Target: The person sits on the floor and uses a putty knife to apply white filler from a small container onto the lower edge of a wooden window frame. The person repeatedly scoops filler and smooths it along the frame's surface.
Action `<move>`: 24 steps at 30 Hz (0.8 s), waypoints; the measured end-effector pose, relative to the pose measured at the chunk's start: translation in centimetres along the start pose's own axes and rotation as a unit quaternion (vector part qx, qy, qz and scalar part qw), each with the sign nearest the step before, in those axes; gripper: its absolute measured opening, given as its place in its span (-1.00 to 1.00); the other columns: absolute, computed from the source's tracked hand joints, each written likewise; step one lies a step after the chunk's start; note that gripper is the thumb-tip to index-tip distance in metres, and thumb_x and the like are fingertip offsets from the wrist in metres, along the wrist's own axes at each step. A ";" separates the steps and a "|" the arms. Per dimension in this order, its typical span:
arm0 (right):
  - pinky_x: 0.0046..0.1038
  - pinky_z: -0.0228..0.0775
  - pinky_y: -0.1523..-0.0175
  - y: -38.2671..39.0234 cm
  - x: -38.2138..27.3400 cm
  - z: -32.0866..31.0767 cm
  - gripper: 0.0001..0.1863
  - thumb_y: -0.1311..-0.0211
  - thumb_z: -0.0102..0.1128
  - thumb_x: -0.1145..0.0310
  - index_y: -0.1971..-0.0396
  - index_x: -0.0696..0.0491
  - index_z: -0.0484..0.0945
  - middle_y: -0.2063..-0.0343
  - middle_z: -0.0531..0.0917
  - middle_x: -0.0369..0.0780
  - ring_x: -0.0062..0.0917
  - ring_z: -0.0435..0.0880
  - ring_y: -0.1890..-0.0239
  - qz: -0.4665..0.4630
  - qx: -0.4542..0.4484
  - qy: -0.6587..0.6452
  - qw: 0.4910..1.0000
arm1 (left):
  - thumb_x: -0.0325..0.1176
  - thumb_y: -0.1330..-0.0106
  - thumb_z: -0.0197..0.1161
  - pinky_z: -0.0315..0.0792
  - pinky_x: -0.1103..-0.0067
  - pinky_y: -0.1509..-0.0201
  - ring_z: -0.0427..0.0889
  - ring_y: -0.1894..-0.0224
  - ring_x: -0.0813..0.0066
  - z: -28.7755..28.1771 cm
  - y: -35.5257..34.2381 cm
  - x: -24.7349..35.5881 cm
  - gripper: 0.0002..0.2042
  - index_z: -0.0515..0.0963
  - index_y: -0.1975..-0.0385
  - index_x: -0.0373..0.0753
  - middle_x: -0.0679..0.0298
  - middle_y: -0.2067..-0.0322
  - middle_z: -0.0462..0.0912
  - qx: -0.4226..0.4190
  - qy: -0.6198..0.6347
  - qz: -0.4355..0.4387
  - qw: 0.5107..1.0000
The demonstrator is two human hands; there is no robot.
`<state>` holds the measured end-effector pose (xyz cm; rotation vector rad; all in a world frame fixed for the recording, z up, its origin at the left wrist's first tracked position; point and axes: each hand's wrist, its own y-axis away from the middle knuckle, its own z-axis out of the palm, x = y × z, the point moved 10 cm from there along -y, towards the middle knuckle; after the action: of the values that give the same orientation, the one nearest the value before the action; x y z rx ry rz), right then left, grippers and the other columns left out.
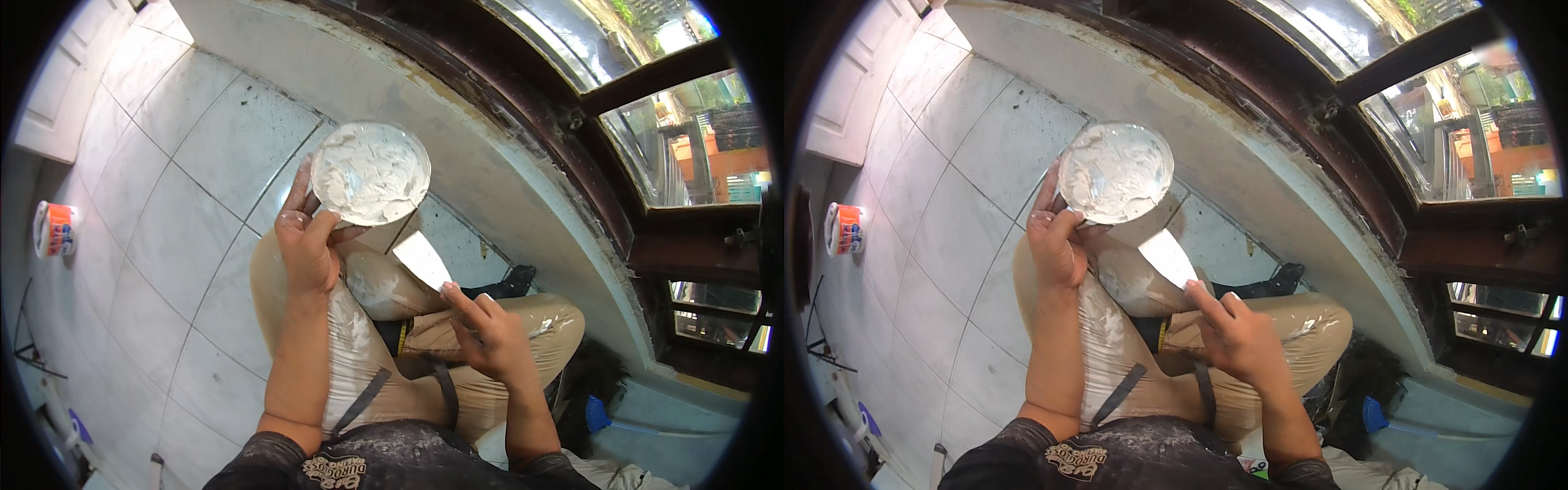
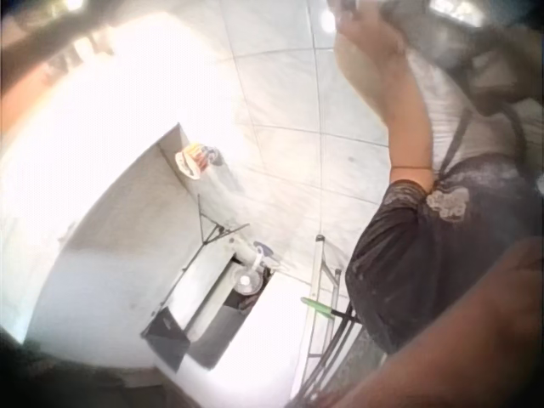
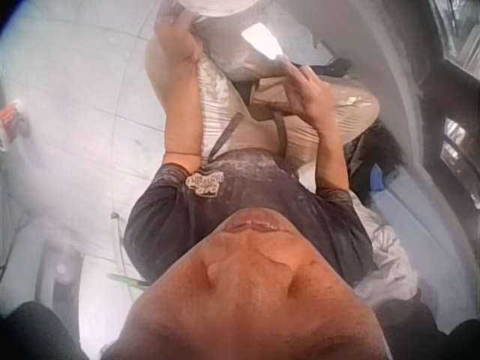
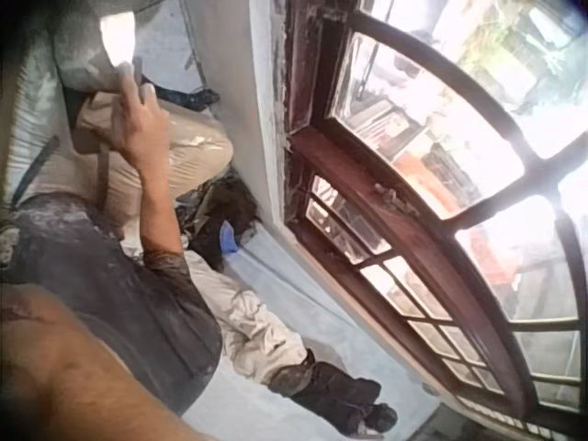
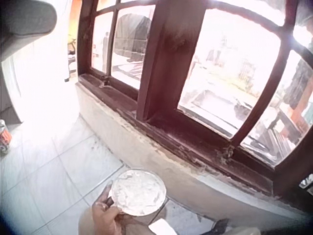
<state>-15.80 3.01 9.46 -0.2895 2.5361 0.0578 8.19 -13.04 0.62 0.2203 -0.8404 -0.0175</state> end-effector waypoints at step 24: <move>-0.55 0.38 0.30 -2.3 1.3 3.8 -0.45 -0.78 0.00 0.27 -0.60 0.14 0.36 0.30 0.59 -0.33 -0.66 0.48 0.43 0.288 0.016 -0.610 0.738 | -0.75 -0.37 0.19 0.69 0.57 -0.30 0.75 -0.37 0.33 4.1 2.9 -0.1 -0.08 0.09 -0.80 -0.33 -0.10 -0.54 0.54 -0.151 -0.175 0.133 0.964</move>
<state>-14.28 0.91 5.67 0.4547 1.1987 0.3232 4.83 -10.93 3.76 -0.1904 -1.2020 0.0693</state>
